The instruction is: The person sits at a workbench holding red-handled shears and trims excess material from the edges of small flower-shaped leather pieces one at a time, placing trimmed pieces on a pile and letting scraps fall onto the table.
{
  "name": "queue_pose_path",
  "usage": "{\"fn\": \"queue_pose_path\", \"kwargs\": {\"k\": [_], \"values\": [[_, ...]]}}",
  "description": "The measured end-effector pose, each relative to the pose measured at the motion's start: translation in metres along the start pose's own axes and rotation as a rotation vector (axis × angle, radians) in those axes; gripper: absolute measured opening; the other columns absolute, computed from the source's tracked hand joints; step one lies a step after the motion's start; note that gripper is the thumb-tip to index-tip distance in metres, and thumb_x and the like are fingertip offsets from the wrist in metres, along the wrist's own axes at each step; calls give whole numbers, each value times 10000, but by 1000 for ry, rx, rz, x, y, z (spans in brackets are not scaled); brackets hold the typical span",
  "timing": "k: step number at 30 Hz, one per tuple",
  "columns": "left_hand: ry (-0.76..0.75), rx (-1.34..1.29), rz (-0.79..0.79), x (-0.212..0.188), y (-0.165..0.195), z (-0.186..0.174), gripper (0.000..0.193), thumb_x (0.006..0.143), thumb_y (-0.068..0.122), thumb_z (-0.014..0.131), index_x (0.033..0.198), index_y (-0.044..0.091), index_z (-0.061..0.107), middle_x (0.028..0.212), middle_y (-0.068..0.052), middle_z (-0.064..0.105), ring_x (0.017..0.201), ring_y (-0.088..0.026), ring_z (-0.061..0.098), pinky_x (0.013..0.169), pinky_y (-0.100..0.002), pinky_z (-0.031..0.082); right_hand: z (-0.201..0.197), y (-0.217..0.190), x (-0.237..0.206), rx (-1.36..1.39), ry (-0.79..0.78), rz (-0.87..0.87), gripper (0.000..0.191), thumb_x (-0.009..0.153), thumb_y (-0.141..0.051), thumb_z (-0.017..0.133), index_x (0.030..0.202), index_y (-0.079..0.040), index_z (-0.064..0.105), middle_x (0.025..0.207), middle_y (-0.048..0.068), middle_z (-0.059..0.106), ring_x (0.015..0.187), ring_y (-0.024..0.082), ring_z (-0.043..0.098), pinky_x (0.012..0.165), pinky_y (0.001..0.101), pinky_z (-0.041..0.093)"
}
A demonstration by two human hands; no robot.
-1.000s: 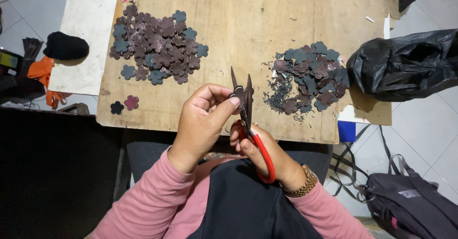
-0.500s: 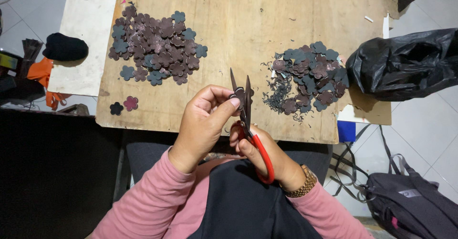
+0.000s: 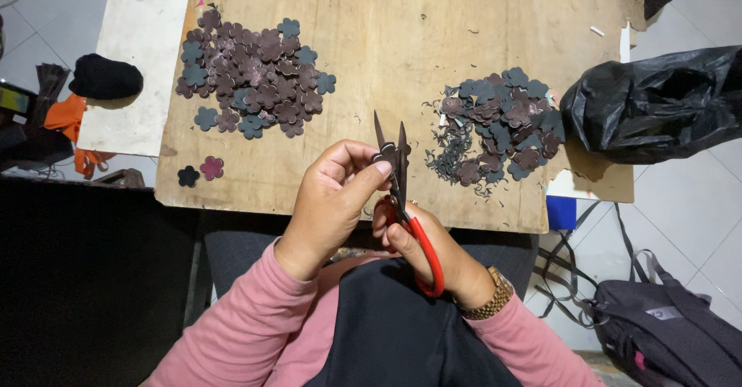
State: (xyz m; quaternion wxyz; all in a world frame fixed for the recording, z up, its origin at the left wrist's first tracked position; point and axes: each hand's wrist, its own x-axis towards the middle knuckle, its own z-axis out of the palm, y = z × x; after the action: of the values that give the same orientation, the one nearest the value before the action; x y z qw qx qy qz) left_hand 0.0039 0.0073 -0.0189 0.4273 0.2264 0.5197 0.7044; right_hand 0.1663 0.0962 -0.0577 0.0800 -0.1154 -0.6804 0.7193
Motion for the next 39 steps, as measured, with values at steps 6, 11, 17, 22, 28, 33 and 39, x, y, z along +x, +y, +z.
{"fn": "queue_pose_path", "kwargs": {"k": [6, 11, 17, 22, 28, 33, 39], "values": [[-5, 15, 4, 0, 1, 0, 118, 968, 81, 670, 1056, 4, 649, 938, -36, 700, 864, -86, 652, 792, -244, 548, 0, 1, 1, 5, -1, -5, 574, 1029, -590, 503, 1126, -27, 563, 975, 41, 572, 859, 126, 567, 766, 279, 506], [-4, 19, 8, 0, -1, 0, 108, 972, 78, 670, 1050, 5, 650, 936, -35, 697, 862, -86, 649, 794, -246, 546, 0, 0, 0, -4, -3, -12, 526, 1050, -549, 496, 1116, -32, 561, 978, 37, 571, 862, 120, 561, 774, 275, 504], [-9, 6, 3, 1, -3, -1, 107, 968, 76, 672, 1047, 7, 650, 939, -33, 696, 863, -85, 650, 796, -245, 546, 0, 0, 0, 0, -3, 2, 478, 1053, -506, 502, 1099, -34, 561, 963, 36, 573, 847, 118, 560, 755, 275, 502], [-11, 12, 2, 2, -5, -1, 112, 969, 75, 675, 1054, 5, 651, 937, -33, 694, 858, -85, 648, 793, -245, 545, 0, 1, 1, -13, -4, 5, 418, 1066, -452, 509, 1078, -37, 561, 942, 29, 572, 824, 110, 552, 740, 268, 500], [-4, 4, -2, 2, -5, -1, 119, 964, 75, 679, 1055, 3, 651, 937, -32, 693, 851, -85, 647, 785, -244, 546, 0, 0, 2, -40, 4, 15, 369, 1063, -397, 519, 1084, -33, 570, 937, 28, 576, 806, 102, 540, 729, 261, 492], [-9, 17, 3, 3, -5, -1, 122, 965, 77, 681, 1058, 3, 651, 937, -29, 689, 851, -81, 642, 783, -241, 543, -1, -2, 3, -92, 9, -21, 371, 1071, -393, 510, 1097, -29, 571, 965, 33, 591, 873, 112, 558, 791, 269, 504], [-3, 8, -11, 3, -5, -2, 123, 964, 78, 680, 1057, 2, 653, 930, -32, 694, 846, -84, 647, 776, -243, 544, -1, -2, 3, -100, 15, 1, 395, 1056, -419, 516, 1075, -30, 581, 953, 34, 595, 864, 117, 559, 782, 272, 505]]}}
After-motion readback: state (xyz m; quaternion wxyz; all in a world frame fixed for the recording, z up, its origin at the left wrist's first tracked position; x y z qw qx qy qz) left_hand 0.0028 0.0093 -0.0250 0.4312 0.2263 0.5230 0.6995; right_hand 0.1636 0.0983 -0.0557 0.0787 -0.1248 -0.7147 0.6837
